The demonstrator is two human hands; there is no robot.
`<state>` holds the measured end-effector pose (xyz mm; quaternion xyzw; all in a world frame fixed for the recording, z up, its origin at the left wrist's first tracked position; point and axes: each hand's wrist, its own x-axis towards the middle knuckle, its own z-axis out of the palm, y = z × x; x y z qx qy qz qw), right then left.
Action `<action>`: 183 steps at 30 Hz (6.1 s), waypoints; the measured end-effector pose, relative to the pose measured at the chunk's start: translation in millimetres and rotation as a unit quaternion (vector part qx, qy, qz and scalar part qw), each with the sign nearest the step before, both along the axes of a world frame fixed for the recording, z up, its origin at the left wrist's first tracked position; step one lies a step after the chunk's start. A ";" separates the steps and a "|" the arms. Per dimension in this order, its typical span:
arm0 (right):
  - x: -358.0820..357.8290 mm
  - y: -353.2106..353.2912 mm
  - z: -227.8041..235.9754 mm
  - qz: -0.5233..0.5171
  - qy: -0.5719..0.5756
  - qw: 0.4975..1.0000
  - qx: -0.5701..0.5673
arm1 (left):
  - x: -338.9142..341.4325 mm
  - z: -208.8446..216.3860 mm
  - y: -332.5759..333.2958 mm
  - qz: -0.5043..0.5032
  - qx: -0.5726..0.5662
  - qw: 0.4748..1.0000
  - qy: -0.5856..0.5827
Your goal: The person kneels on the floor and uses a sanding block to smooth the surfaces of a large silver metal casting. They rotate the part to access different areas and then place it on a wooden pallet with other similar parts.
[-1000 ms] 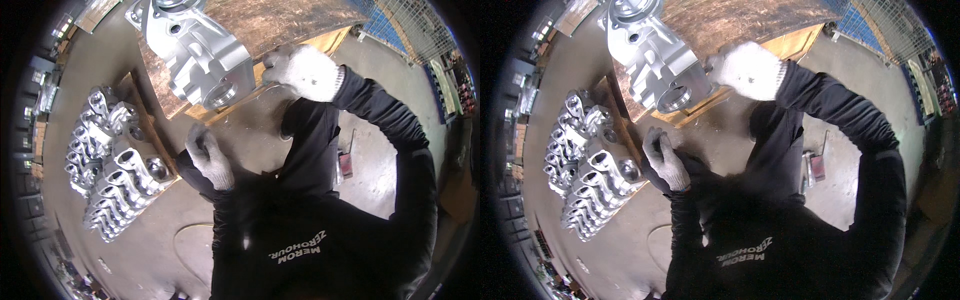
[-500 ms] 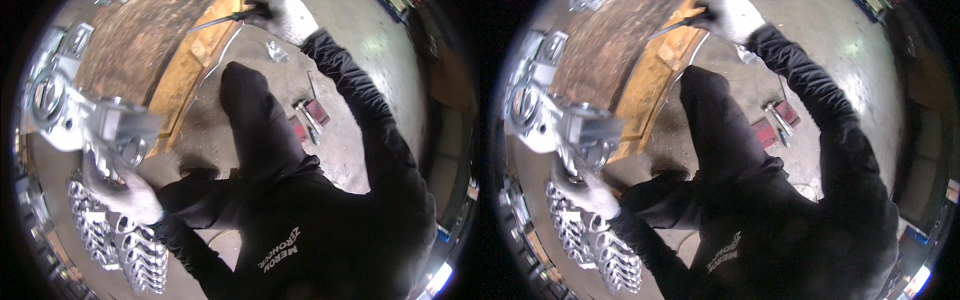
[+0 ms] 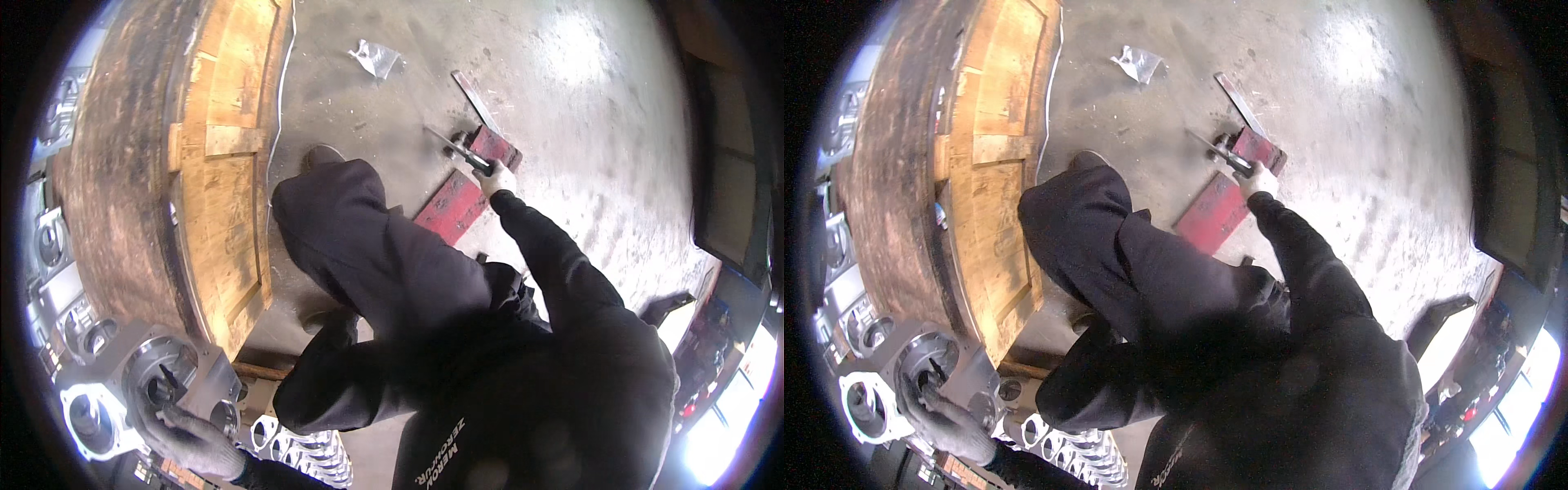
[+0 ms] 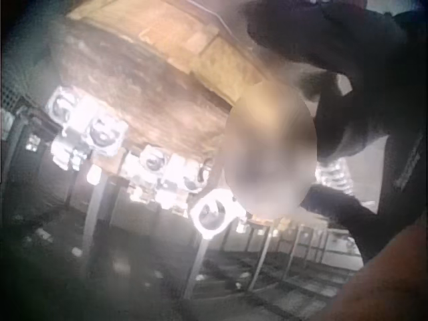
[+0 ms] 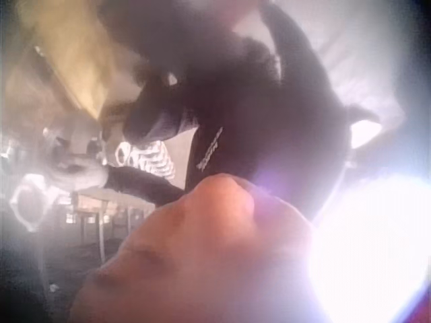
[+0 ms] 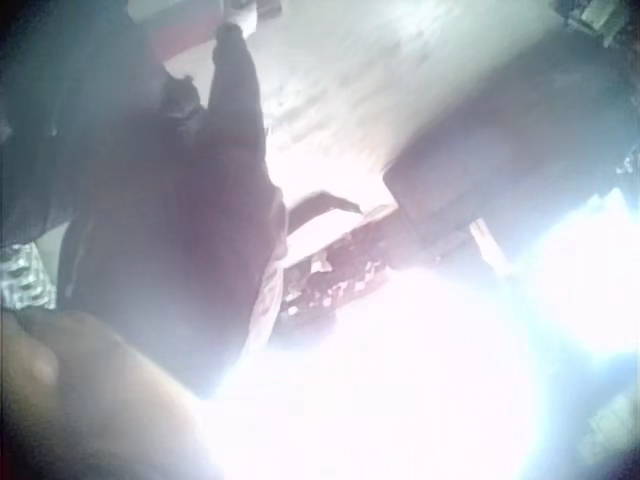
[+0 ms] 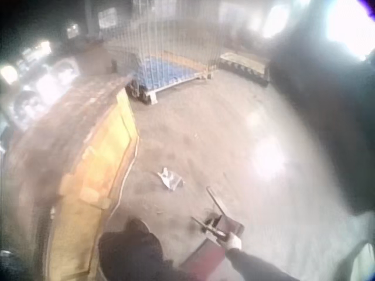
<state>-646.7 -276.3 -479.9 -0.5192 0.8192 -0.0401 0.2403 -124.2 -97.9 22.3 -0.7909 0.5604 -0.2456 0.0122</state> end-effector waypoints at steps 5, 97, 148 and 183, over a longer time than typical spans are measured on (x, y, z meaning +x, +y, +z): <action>38.2 23.7 3.0 0.331 0.060 0.942 0.004 | 1.6 -2.9 -18.7 0.073 -0.011 0.995 -0.068; 398.9 31.1 409.1 0.814 -0.092 0.423 -0.387 | 50.1 20.9 -70.3 -0.053 -0.066 0.990 0.114; 396.4 80.8 407.9 0.684 -0.385 0.600 -0.153 | 46.3 35.7 -69.1 -0.003 -0.016 0.986 0.168; 618.8 1.6 569.6 0.800 -0.187 0.448 -0.353 | 211.0 119.3 -45.7 -0.002 -0.352 0.894 0.278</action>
